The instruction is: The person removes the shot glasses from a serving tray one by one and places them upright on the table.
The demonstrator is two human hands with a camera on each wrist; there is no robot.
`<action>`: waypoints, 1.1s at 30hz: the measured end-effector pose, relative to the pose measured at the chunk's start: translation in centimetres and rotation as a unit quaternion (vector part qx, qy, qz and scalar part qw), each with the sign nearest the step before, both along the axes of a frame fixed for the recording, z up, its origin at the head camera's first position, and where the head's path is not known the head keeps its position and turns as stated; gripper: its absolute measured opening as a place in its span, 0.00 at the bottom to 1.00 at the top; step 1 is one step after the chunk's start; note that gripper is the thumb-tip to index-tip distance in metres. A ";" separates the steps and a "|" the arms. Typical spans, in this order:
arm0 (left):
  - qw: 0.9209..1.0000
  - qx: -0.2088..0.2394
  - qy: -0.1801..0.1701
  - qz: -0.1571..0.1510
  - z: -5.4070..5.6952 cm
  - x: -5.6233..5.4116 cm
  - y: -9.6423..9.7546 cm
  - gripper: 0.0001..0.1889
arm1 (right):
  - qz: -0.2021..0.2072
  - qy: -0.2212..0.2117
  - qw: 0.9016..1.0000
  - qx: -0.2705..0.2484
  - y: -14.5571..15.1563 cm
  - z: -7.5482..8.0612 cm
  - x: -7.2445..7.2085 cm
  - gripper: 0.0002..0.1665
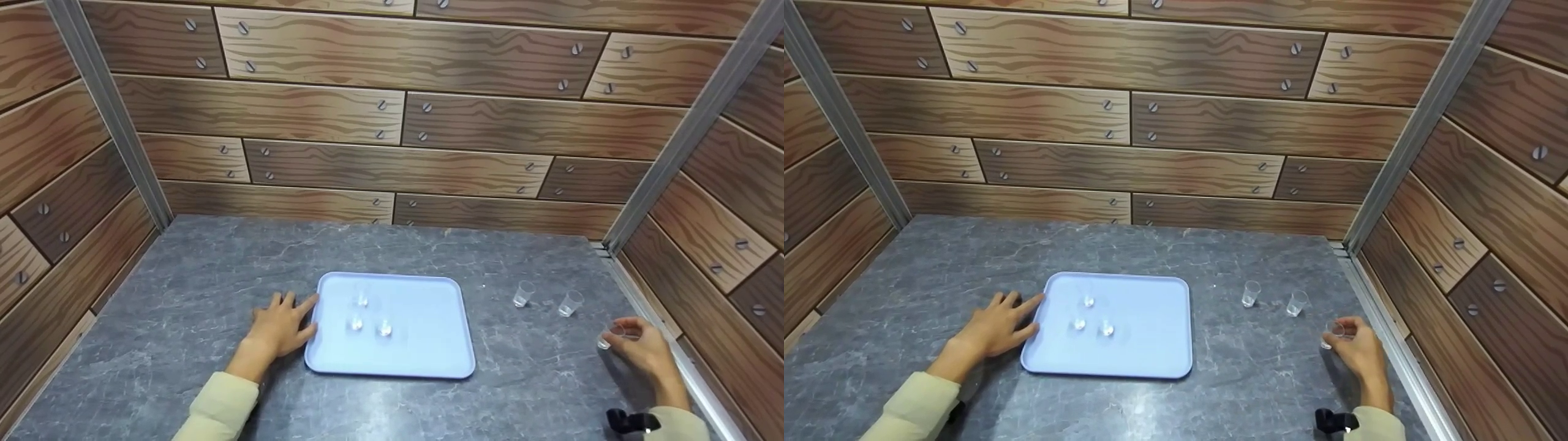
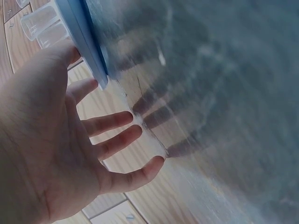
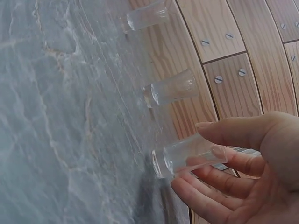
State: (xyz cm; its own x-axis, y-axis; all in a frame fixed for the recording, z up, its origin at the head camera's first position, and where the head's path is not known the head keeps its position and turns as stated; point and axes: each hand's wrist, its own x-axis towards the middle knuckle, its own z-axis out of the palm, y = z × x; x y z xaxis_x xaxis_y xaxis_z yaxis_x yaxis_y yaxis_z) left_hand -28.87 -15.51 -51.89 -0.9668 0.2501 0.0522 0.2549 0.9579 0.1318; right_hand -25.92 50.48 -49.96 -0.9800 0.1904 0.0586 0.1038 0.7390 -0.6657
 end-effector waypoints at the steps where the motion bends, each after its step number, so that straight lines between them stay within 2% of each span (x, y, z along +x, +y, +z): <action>1: 1.000 0.000 0.001 0.000 0.0 0.0 0.0 0.31 | 0.000 0.003 1.000 -0.002 0.0 -0.1 0.0 0.32; 17: 1.000 0.003 -0.002 0.000 0.1 -0.1 0.0 0.31 | 0.010 0.012 1.000 -0.002 -0.1 -0.2 0.0 0.34; 25: 1.000 0.002 -0.006 -0.001 0.0 -0.2 0.1 0.31 | -0.007 0.008 1.000 0.022 -0.3 1.6 0.5 0.44; 29: 1.000 0.006 -0.006 -0.001 0.1 -0.1 0.0 0.31 | -0.028 0.066 0.997 0.028 -1.0 2.7 0.9 0.42; 33: 1.000 0.010 -0.009 0.000 0.0 0.1 -0.1 0.31 | -0.059 0.148 0.987 0.018 -2.3 3.6 1.1 0.38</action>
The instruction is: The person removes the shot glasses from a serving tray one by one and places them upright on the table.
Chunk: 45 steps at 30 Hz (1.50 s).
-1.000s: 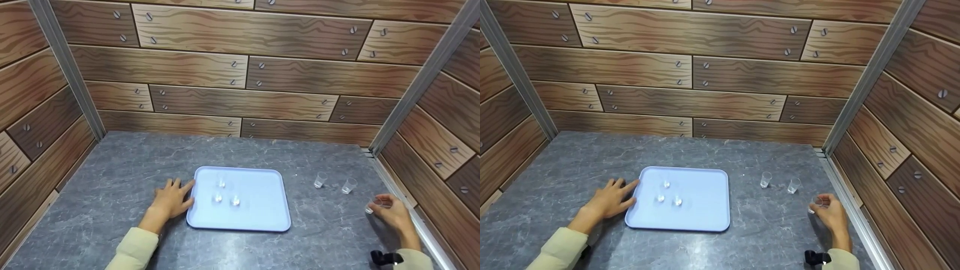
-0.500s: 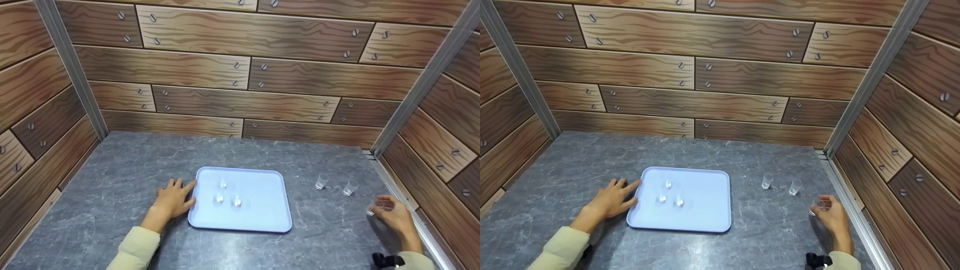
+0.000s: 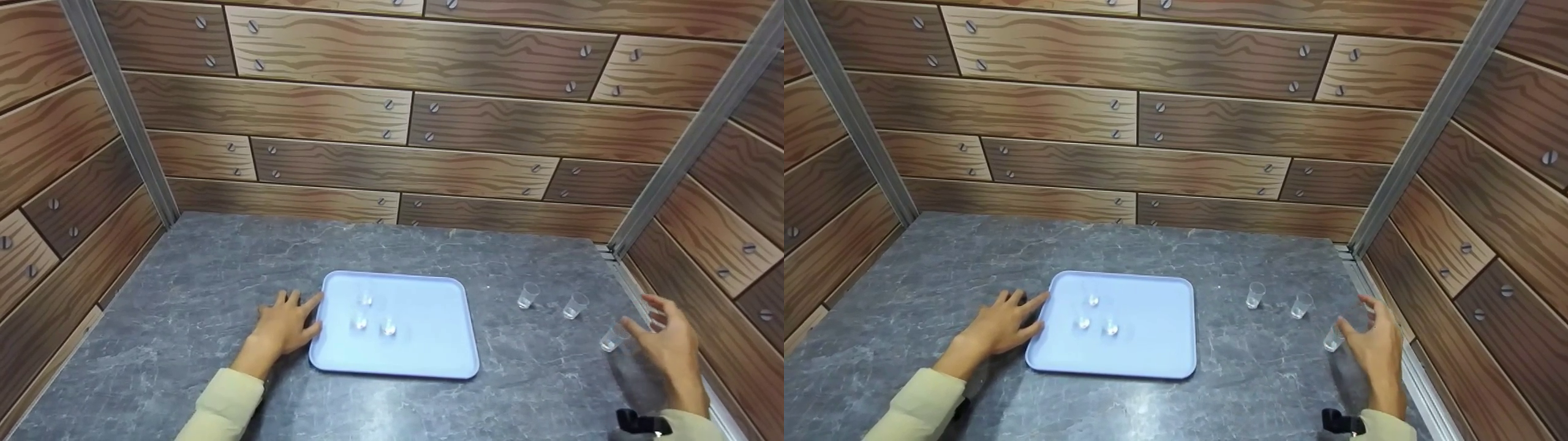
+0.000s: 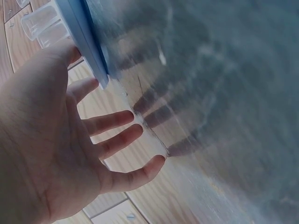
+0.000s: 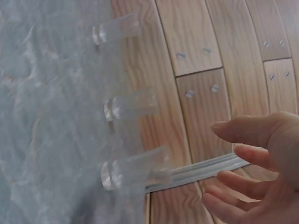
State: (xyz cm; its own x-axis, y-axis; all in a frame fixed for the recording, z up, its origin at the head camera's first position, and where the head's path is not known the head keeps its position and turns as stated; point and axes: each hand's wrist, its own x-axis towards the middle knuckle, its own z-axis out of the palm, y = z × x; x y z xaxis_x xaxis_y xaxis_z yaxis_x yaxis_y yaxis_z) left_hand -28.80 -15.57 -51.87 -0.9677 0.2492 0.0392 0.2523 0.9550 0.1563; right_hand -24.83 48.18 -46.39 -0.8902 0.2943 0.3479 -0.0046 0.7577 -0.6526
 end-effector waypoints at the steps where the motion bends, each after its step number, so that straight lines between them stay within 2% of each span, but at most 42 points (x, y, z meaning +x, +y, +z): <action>1: 1.000 0.001 0.000 0.000 0.0 0.0 0.0 0.31 | -0.002 0.016 1.000 -0.004 -0.3 0.2 0.0 0.37; 4: 1.000 0.002 0.000 0.000 0.1 0.0 0.0 0.31 | -0.003 0.052 0.999 -0.009 -1.3 0.7 0.1 0.35; 8: 1.000 0.001 -0.001 -0.002 0.1 -0.1 0.1 0.31 | 0.022 0.083 0.996 -0.016 -2.6 1.3 0.2 0.32; 11: 1.000 -0.001 -0.003 0.000 0.0 -0.2 0.1 0.31 | 0.057 0.101 0.993 -0.024 -3.8 1.7 0.0 0.31; 15: 1.000 -0.003 -0.006 0.002 -0.1 -0.1 0.1 0.31 | 0.123 0.104 0.986 -0.051 -5.9 2.1 -0.1 0.30; 20: 1.000 -0.005 -0.010 0.004 -0.1 -0.2 0.2 0.31 | 0.189 0.077 0.975 -0.093 -8.6 2.5 -0.2 0.28; 27: 1.000 -0.007 -0.004 0.007 -0.1 -0.3 0.2 0.31 | 0.268 0.034 0.953 -0.139 -13.1 2.1 -0.7 0.25; 35: 1.000 -0.003 -0.009 0.000 -0.1 -0.4 0.3 0.32 | 0.330 -0.003 0.932 -0.149 -17.4 1.3 -1.6 0.25; 45: 1.000 -0.006 -0.006 0.001 -0.2 -0.2 -0.1 0.32 | 0.411 -0.057 0.897 -0.154 -22.3 1.2 -3.0 0.28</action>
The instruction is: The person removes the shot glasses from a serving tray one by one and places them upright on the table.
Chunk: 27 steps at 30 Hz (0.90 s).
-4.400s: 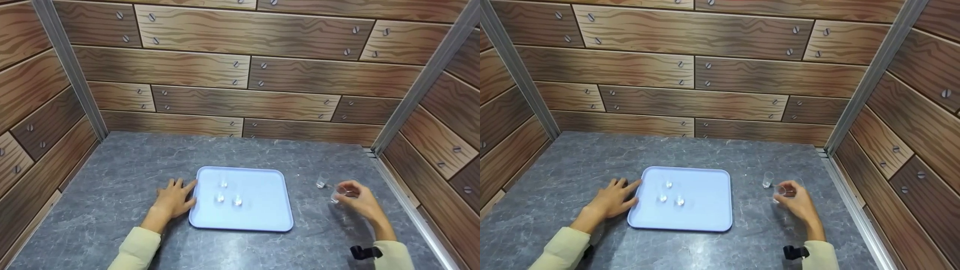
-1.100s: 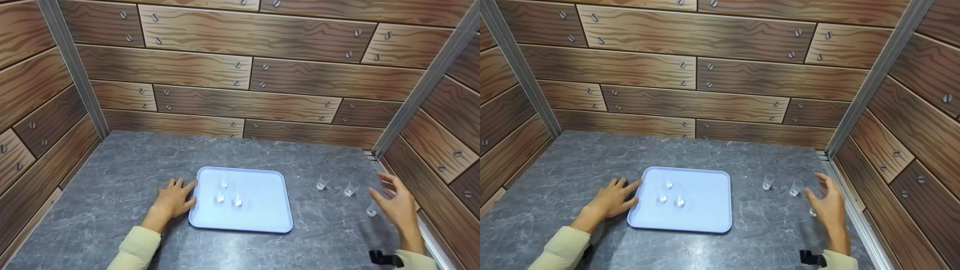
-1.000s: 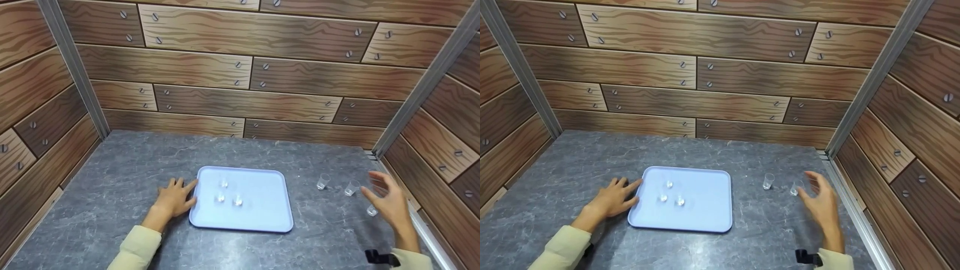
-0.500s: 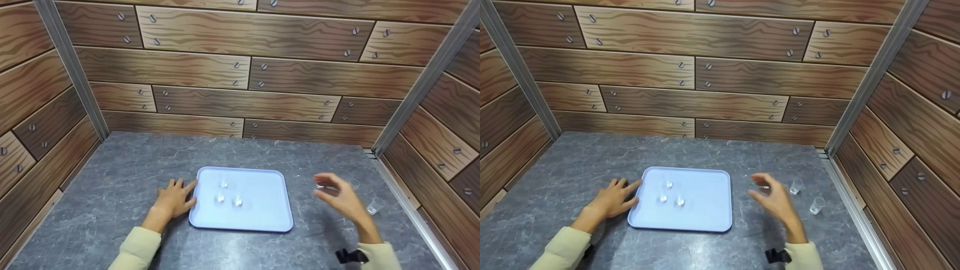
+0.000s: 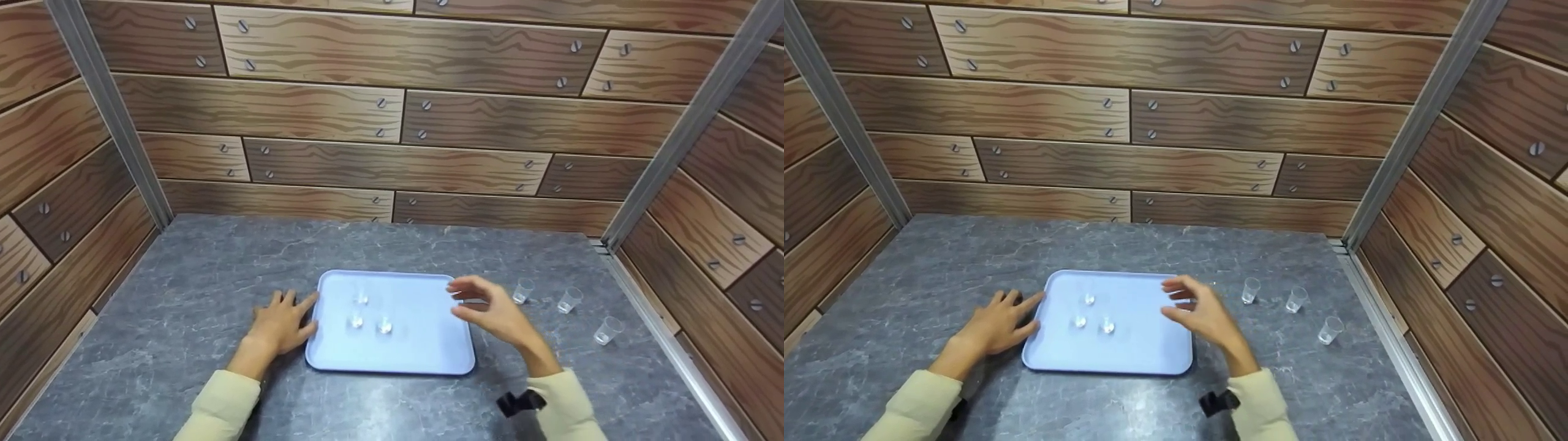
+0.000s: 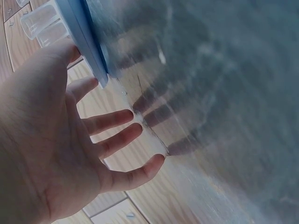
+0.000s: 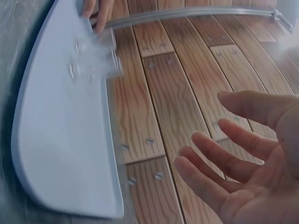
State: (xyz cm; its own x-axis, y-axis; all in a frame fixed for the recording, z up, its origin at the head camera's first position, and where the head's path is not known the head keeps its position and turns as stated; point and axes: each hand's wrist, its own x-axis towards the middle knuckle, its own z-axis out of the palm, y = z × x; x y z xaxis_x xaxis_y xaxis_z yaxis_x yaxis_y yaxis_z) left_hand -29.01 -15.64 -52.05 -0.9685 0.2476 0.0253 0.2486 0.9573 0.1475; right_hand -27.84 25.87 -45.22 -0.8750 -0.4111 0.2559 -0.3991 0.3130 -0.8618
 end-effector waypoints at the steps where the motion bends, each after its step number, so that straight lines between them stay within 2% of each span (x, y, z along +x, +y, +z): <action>1: 1.000 0.000 -0.001 0.001 0.0 0.0 -0.1 0.32 | 0.006 -0.004 1.000 -0.001 -0.4 -0.1 -0.1 0.28; 12: 1.000 0.000 0.000 0.000 0.0 -0.2 0.2 0.31 | 0.017 -0.031 0.999 0.009 -3.5 -1.6 -1.2 0.27; 17: 1.000 0.002 0.003 0.001 0.1 -0.1 0.2 0.31 | 0.036 -0.038 0.999 0.007 -5.2 -2.0 -1.5 0.27; 27: 1.000 0.004 0.004 0.002 0.1 0.1 0.1 0.31 | 0.050 -0.050 0.997 0.036 -8.4 -2.9 -2.5 0.26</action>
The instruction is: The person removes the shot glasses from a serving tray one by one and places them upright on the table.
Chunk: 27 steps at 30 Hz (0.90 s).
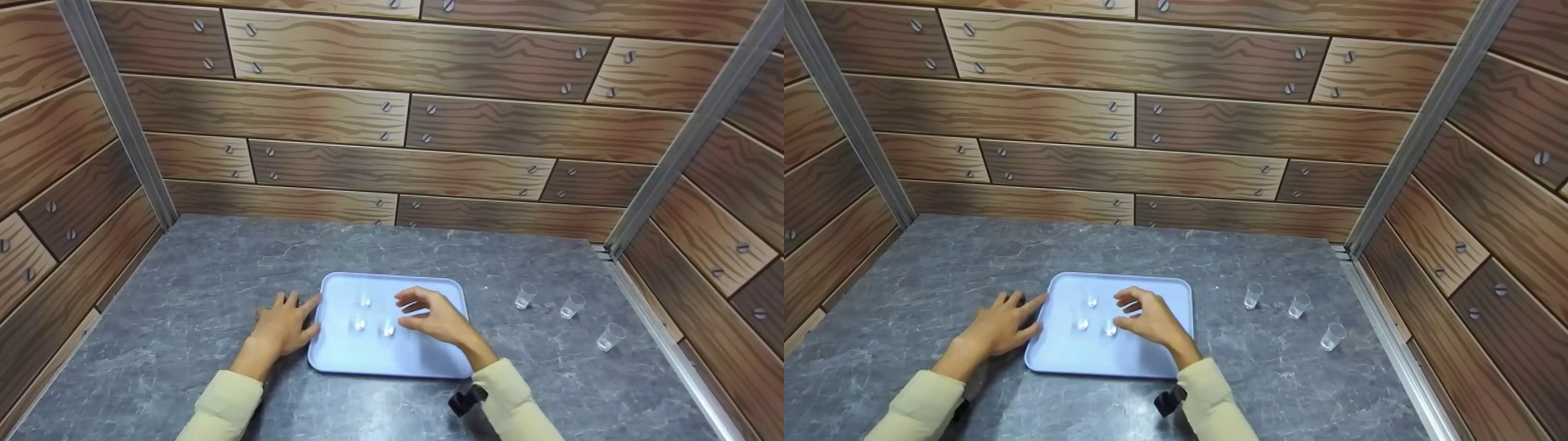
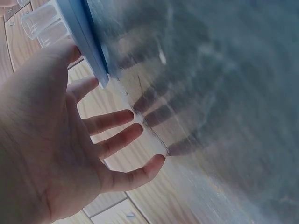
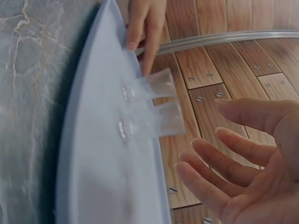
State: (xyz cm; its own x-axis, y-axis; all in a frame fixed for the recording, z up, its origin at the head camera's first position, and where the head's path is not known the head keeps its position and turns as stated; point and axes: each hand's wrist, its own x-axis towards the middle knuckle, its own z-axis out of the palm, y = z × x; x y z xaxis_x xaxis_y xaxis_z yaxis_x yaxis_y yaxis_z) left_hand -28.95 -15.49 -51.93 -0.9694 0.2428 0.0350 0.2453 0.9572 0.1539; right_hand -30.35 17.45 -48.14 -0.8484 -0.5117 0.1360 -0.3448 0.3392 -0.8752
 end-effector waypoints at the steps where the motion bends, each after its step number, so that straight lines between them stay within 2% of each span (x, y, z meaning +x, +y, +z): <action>1: 1.000 -0.001 -0.001 0.001 0.0 0.0 0.0 0.31 | 0.002 -0.001 1.000 0.002 -0.2 -0.1 0.0 0.26; 13: 1.000 -0.012 -0.002 0.002 0.0 0.0 0.0 0.31 | -0.022 -0.012 0.999 0.037 -2.0 -1.6 -0.8 0.27; 21: 1.000 -0.008 0.000 -0.004 0.1 0.0 0.0 0.31 | -0.028 -0.023 0.999 0.031 -2.4 -2.2 -0.9 0.26; 27: 1.000 -0.005 -0.003 -0.001 0.0 0.0 -0.1 0.31 | -0.023 -0.014 0.999 0.038 -2.6 -2.4 -1.0 0.23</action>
